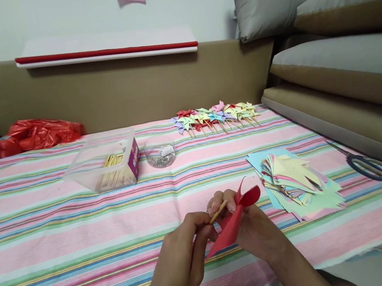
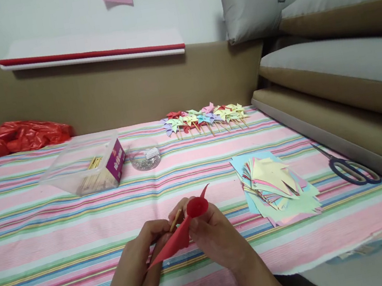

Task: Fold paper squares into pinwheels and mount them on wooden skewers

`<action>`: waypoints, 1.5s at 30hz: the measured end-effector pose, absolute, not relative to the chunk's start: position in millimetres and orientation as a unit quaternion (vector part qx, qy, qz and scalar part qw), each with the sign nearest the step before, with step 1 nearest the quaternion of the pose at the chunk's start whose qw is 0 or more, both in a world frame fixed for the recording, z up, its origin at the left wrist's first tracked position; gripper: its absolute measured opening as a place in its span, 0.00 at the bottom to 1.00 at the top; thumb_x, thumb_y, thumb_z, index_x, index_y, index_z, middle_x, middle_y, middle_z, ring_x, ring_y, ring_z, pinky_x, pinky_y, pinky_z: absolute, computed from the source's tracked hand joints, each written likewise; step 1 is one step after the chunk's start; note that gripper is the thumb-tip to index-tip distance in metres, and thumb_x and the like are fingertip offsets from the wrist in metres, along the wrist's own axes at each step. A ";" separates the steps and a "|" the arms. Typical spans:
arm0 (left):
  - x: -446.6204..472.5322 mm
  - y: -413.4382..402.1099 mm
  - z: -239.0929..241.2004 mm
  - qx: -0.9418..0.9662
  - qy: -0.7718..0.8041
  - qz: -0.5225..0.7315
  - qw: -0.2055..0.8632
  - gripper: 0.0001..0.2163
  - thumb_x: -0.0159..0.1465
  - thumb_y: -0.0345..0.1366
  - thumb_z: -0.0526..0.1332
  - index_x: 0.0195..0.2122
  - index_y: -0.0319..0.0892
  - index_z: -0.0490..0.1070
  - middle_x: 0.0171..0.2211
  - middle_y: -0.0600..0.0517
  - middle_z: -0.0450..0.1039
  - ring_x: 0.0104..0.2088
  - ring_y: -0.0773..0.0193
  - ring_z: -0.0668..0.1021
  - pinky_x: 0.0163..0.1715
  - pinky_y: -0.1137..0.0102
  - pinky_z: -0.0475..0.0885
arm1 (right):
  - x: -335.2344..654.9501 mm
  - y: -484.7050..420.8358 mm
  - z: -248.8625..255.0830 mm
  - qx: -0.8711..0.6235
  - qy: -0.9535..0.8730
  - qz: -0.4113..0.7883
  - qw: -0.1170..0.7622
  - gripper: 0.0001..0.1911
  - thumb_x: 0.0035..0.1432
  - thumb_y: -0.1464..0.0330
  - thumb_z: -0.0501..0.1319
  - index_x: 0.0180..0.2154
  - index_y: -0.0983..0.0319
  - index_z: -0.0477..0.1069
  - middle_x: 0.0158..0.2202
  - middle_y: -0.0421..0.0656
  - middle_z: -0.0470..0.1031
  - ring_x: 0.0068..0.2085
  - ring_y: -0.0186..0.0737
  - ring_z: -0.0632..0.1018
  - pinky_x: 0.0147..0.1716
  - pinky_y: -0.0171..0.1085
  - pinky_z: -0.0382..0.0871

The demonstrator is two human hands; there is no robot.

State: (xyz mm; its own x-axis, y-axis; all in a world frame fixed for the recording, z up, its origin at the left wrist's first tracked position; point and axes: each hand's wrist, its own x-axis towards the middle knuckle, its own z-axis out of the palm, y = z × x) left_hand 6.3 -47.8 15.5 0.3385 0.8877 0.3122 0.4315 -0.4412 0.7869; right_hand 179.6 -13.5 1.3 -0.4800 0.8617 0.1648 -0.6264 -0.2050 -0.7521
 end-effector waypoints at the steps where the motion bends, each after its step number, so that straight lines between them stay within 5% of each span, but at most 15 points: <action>1: 6.7 -47.9 15.9 0.764 0.428 0.382 0.296 0.10 0.69 0.27 0.51 0.45 0.51 0.61 0.34 0.57 0.78 0.28 0.66 0.77 0.28 0.75 0.67 | 179.7 -13.7 2.4 -0.147 -0.400 0.761 0.490 0.11 0.57 0.57 0.69 0.32 0.55 0.73 0.37 0.40 0.72 0.36 0.38 0.72 0.35 0.37 0.66; 6: 8.0 -47.9 16.8 0.765 0.408 0.389 0.313 0.09 0.70 0.28 0.51 0.44 0.51 0.63 0.32 0.56 0.77 0.26 0.65 0.76 0.26 0.75 0.65 | 180.9 -14.7 5.1 -0.130 -0.393 0.765 0.494 0.11 0.56 0.58 0.70 0.30 0.56 0.72 0.36 0.40 0.72 0.32 0.36 0.70 0.31 0.35 0.66; 12: 5.4 -49.3 15.6 0.752 0.395 0.383 0.364 0.08 0.71 0.30 0.51 0.45 0.51 0.66 0.32 0.55 0.77 0.27 0.64 0.76 0.25 0.73 0.63 | 183.3 -18.7 6.2 -0.117 -0.422 0.743 0.505 0.08 0.53 0.64 0.73 0.29 0.54 0.74 0.39 0.40 0.72 0.40 0.40 0.73 0.39 0.38 0.69; 26: 4.0 -51.6 16.3 0.798 0.376 0.385 0.270 0.14 0.66 0.26 0.55 0.48 0.53 0.64 0.32 0.55 0.78 0.25 0.64 0.76 0.25 0.73 0.64 | 187.8 -23.1 14.0 -0.119 -0.469 0.708 0.515 0.05 0.63 0.69 0.65 0.34 0.53 0.77 0.37 0.41 0.75 0.38 0.38 0.76 0.39 0.38 0.71; 45: 4.0 -52.0 16.5 0.807 0.378 0.374 0.255 0.14 0.67 0.25 0.53 0.48 0.53 0.61 0.33 0.56 0.77 0.29 0.63 0.78 0.26 0.74 0.65 | 183.7 -22.8 15.3 -0.122 -0.463 0.702 0.527 0.06 0.58 0.70 0.70 0.34 0.52 0.77 0.36 0.38 0.76 0.38 0.36 0.77 0.41 0.37 0.71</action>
